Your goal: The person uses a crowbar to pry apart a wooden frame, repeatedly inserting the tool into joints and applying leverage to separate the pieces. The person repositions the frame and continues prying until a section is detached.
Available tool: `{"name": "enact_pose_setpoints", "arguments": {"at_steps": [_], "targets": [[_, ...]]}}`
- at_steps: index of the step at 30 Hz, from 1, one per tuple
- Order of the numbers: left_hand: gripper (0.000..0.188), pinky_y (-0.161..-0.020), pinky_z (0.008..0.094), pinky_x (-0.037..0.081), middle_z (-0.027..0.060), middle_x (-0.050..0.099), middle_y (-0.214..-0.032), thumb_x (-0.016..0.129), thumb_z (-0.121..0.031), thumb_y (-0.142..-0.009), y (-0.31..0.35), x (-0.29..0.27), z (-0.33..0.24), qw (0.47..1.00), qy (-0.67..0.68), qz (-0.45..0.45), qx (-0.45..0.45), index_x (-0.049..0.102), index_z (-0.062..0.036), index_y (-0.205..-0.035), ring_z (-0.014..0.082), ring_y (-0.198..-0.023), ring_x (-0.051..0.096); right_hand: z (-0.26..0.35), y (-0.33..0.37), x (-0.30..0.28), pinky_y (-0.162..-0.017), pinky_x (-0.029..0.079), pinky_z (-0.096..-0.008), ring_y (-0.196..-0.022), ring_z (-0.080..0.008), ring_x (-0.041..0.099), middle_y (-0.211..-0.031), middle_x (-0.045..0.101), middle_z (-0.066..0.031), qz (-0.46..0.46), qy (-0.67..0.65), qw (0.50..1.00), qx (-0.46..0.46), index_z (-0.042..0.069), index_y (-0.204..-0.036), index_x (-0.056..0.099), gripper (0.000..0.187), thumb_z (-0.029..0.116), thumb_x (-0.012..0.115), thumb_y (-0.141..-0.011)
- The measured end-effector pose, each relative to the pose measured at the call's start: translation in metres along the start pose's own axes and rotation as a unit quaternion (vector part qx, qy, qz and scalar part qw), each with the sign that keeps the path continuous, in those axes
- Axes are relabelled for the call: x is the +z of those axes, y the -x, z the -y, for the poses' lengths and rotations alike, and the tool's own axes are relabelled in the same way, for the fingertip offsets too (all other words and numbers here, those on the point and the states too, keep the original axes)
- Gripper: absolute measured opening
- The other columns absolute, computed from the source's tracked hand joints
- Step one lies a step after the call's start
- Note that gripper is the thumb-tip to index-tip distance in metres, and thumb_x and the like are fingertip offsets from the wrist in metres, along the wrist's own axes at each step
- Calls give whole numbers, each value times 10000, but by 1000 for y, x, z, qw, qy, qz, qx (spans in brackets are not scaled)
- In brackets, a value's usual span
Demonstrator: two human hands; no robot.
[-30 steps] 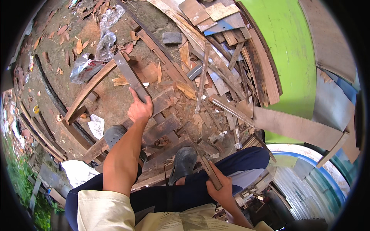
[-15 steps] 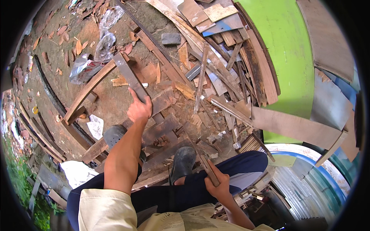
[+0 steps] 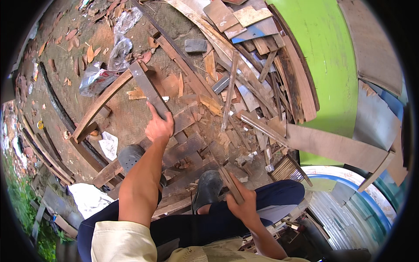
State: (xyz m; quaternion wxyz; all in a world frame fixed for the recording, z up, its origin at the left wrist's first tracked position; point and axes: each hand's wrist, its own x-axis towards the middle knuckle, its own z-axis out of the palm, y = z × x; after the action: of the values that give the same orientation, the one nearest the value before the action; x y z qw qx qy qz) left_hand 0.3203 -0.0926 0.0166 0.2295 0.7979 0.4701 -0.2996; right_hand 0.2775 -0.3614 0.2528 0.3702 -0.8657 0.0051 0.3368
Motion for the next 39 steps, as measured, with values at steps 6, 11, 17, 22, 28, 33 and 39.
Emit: {"name": "enact_pose_setpoints", "arguments": {"at_steps": [6, 11, 17, 22, 28, 33, 39], "targets": [[945, -882, 535, 555, 287, 747, -994, 503, -540, -943, -4, 6, -13, 1000, -7, -5, 13, 43, -177, -1684, 459, -944, 732, -15, -148, 87, -719, 559, -441, -787, -458, 703, -865, 681, -295, -35, -29, 999, -6, 61, -1475, 552, 621, 137, 649, -866], [956, -869, 515, 557, 261, 756, -963, 505, -527, -939, -3, -2, -3, 1000, -15, 5, -12, 38, -150, -1684, 437, -909, 739, 25, 14, -16, -711, 589, -371, -817, -337, 775, -951, 751, -245, -5, 24, 1000, -3, 17, -1456, 585, 638, 76, 647, -823], [967, -827, 506, 567, 245, 759, -927, 505, -527, -939, 1, 8, -7, 1000, -20, 2, 18, 32, -129, -1683, 423, -859, 745, 45, -155, 52, -676, 548, -433, -698, -364, 727, -818, 688, -275, 41, -3, 996, 80, 3, -1446, 565, 590, 98, 618, -866], [974, -817, 501, 570, 245, 758, -917, 506, -531, -938, 2, 0, 6, 1000, -13, 13, -7, 30, -120, -1682, 418, -856, 746, 25, -61, 31, -695, 573, -397, -766, -358, 763, -879, 712, -280, 1, 25, 1000, 9, -6, -1440, 572, 602, 57, 623, -843], [985, -816, 502, 568, 243, 758, -914, 507, -533, -937, 0, 1, 0, 1000, 3, 8, 14, 19, -111, -1681, 416, -848, 744, 56, -19, -10, -750, 590, -367, -865, -386, 768, -985, 733, -288, 16, 33, 999, 9, 0, -1456, 567, 641, 12, 627, -818], [984, -804, 506, 569, 245, 757, -914, 504, -529, -935, 4, 4, -7, 1000, -13, 12, 14, 18, -112, -1682, 420, -845, 743, 29, -162, 73, -752, 557, -391, -764, -362, 716, -912, 715, -278, 23, 34, 997, 60, -3, -1425, 586, 557, 117, 635, -883], [978, -801, 506, 571, 252, 755, -903, 499, -523, -932, -1, -3, 1, 1000, -2, 14, -5, 25, -112, -1682, 430, -842, 742, 57, 17, -26, -779, 597, -357, -870, -324, 786, -1004, 756, -252, 41, 29, 997, 61, 2, -1481, 543, 660, 4, 618, -826]]}}
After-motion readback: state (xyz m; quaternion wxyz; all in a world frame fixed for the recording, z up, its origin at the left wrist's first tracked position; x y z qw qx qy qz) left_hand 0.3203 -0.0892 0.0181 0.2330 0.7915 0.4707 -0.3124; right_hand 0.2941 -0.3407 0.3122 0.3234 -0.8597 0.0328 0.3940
